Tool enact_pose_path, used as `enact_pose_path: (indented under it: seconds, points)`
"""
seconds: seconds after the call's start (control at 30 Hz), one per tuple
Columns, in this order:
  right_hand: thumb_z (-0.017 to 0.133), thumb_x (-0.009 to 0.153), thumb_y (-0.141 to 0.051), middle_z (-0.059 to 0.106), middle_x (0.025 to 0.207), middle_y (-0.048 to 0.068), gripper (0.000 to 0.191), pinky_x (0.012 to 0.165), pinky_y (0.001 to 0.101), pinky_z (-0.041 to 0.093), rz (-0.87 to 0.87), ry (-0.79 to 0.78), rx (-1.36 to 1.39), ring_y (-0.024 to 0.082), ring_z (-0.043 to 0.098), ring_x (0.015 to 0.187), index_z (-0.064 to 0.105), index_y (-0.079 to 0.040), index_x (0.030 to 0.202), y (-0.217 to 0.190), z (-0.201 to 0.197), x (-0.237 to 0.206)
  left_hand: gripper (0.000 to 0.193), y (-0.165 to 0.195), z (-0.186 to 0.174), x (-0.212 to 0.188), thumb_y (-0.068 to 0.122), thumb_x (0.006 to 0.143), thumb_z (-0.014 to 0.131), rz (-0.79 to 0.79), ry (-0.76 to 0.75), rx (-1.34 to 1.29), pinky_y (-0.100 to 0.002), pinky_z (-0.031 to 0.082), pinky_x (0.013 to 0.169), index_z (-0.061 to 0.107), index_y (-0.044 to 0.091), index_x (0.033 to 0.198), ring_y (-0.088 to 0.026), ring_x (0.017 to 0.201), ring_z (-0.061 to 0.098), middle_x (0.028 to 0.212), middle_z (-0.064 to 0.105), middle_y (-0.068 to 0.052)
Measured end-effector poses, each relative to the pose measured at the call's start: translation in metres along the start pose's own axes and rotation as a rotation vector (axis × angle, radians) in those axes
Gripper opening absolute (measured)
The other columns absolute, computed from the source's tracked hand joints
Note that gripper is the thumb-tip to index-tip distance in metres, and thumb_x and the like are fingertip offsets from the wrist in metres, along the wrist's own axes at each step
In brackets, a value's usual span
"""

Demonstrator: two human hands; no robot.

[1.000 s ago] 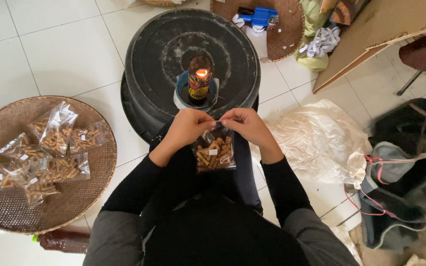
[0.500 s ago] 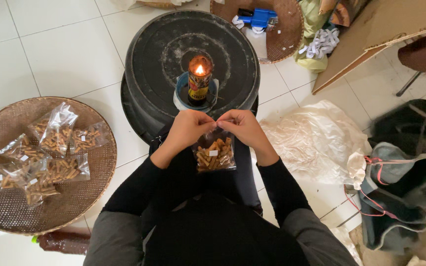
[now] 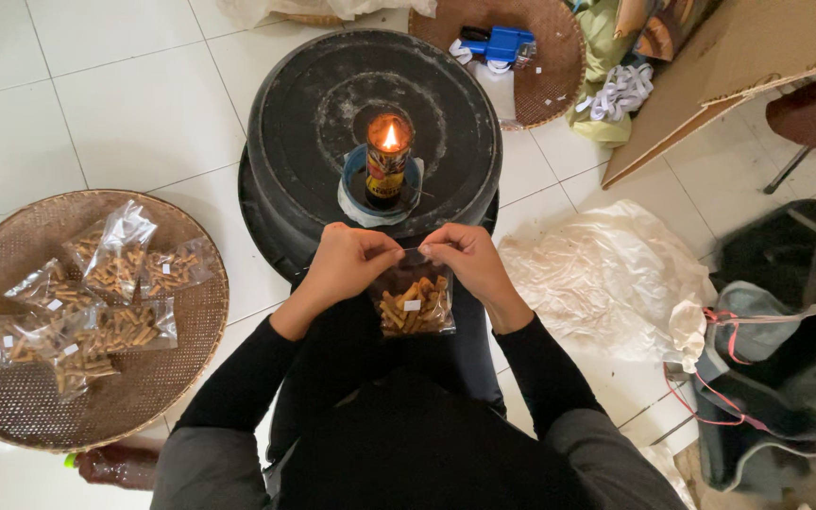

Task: The person sits on the floor and seals clear plastic bags filled with stick-shaped snack items by melting each bag's opening over a burning candle flame. They take filled bags one at a time from a woven tray, press and melt the open end shut, then place the sealed bag back on the tray.

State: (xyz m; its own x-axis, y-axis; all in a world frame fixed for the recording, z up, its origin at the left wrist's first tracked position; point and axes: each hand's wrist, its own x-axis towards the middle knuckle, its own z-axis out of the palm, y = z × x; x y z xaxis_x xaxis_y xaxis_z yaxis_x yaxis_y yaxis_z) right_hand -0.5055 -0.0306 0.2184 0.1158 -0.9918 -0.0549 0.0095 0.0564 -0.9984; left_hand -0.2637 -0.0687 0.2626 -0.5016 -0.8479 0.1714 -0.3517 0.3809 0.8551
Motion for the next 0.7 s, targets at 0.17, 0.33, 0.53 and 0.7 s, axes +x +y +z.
enact_pose_path:
  seconds: [0.17, 0.33, 0.53, 0.7]
  points:
    - [0.072, 0.092, -0.005, 0.072, 0.084, 0.002, 0.006, 0.070, 0.0214, 0.049, 0.018, 0.018, -0.025, 0.006, 0.061, 0.075, 0.076, -0.001, 0.094, 0.003, -0.004, -0.001, 0.013, -0.012, -0.008, -0.009, 0.020, 0.085, 0.077, 0.010, 0.009, 0.010, -0.027, 0.052, 0.055, 0.081, 0.009, 0.090, -0.014, 0.054, 0.070, 0.065, 0.073, -0.007]
    - [0.072, 0.091, -0.006, 0.074, 0.085, 0.002, 0.007, 0.070, 0.0219, 0.051, 0.011, 0.013, -0.017, 0.007, 0.063, 0.076, 0.076, -0.001, 0.094, 0.010, -0.009, -0.001, 0.016, -0.024, -0.013, -0.018, 0.021, 0.085, 0.079, -0.051, 0.027, 0.032, -0.029, 0.052, 0.055, 0.081, 0.007, 0.091, -0.016, 0.056, 0.071, 0.066, 0.073, -0.009]
    - [0.073, 0.093, -0.007, 0.071, 0.083, 0.001, 0.007, 0.070, 0.0216, 0.051, -0.011, 0.046, -0.038, 0.006, 0.062, 0.076, 0.075, 0.000, 0.094, 0.005, -0.011, -0.004, 0.018, -0.016, -0.028, -0.022, 0.024, 0.091, 0.071, 0.093, 0.202, 0.208, -0.037, 0.045, 0.080, 0.078, 0.011, 0.101, -0.020, 0.088, 0.075, 0.092, 0.080, -0.005]
    - [0.072, 0.093, -0.009, 0.071, 0.084, -0.002, 0.006, 0.068, 0.0203, 0.051, -0.009, -0.024, -0.060, 0.003, 0.063, 0.076, 0.072, -0.002, 0.092, -0.009, 0.010, -0.003, 0.018, 0.004, 0.013, -0.003, 0.026, 0.090, 0.070, 0.272, 0.057, 0.304, -0.043, 0.036, 0.097, 0.076, 0.013, 0.100, -0.022, 0.081, 0.071, 0.087, 0.077, -0.004]
